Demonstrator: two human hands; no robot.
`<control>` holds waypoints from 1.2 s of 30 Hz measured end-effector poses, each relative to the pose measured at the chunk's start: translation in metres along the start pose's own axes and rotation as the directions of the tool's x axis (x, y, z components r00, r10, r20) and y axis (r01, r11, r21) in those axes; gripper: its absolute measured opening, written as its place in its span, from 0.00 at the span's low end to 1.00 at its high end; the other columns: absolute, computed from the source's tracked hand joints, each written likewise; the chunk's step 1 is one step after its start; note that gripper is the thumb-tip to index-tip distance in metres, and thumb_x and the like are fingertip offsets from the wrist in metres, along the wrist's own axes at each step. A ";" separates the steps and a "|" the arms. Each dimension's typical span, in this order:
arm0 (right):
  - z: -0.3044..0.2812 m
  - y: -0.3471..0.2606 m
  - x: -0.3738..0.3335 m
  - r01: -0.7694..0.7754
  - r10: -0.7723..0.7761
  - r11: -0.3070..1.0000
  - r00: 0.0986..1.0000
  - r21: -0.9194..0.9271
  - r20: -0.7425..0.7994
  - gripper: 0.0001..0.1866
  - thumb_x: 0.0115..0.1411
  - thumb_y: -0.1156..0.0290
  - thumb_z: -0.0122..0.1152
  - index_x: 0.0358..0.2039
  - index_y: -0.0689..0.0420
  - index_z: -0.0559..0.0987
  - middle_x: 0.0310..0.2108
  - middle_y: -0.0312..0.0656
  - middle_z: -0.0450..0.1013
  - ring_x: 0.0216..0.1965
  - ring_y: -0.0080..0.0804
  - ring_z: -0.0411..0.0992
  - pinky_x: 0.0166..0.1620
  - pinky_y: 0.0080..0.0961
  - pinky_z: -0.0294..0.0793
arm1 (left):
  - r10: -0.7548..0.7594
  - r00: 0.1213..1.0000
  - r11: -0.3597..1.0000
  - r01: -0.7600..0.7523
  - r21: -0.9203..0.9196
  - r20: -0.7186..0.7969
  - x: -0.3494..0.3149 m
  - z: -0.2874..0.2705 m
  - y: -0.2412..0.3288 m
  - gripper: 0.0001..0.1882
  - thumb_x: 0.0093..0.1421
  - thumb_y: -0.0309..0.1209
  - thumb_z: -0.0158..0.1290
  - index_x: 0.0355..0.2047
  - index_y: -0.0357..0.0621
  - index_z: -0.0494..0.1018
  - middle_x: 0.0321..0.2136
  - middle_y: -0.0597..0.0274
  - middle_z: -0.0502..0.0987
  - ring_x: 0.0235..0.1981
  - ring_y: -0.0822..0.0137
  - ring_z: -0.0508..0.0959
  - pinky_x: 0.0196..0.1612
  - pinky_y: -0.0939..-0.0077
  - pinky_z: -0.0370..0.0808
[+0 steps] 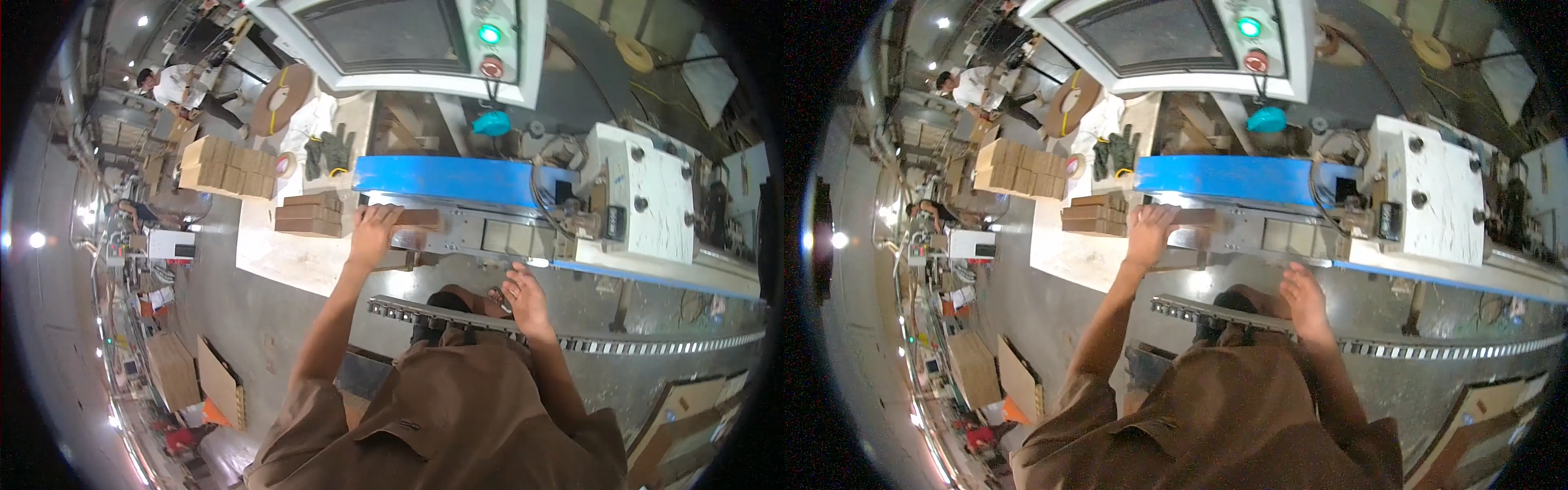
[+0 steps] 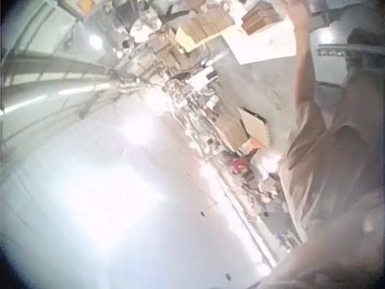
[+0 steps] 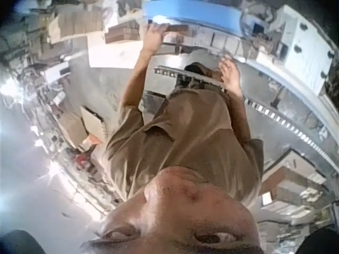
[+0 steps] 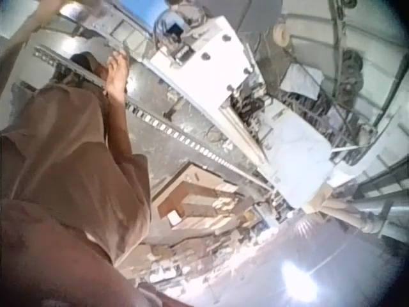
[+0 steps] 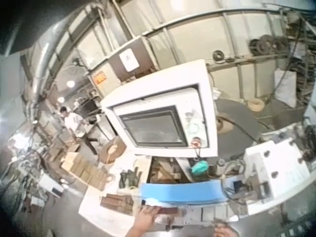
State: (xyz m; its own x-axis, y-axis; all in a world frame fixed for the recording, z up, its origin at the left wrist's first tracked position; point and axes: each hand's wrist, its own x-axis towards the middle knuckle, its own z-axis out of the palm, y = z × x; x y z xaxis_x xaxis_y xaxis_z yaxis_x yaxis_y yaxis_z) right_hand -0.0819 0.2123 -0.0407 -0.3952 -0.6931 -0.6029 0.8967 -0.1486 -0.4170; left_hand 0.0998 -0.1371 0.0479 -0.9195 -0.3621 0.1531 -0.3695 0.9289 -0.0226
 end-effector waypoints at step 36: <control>0.035 0.016 0.086 0.066 -0.059 0.931 0.998 0.360 -0.030 0.24 0.70 0.63 0.58 0.63 0.55 0.68 0.65 0.40 0.67 0.68 0.40 0.62 0.73 0.40 0.56 | 0.081 0.991 0.949 -0.110 -0.294 -0.110 0.058 0.122 0.141 0.26 0.57 0.27 0.56 0.55 0.67 0.82 0.59 0.79 0.79 0.52 0.60 0.77 0.63 0.54 0.61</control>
State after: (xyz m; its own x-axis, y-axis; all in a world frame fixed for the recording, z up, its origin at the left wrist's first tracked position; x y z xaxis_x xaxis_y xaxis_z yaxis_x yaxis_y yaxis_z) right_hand -0.0946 0.1257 -0.0753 -0.4534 -0.6615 -0.5973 0.8802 -0.4379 -0.1832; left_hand -0.0219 -0.0361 -0.0667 -0.9260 -0.2749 0.2589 -0.2098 0.9446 0.2524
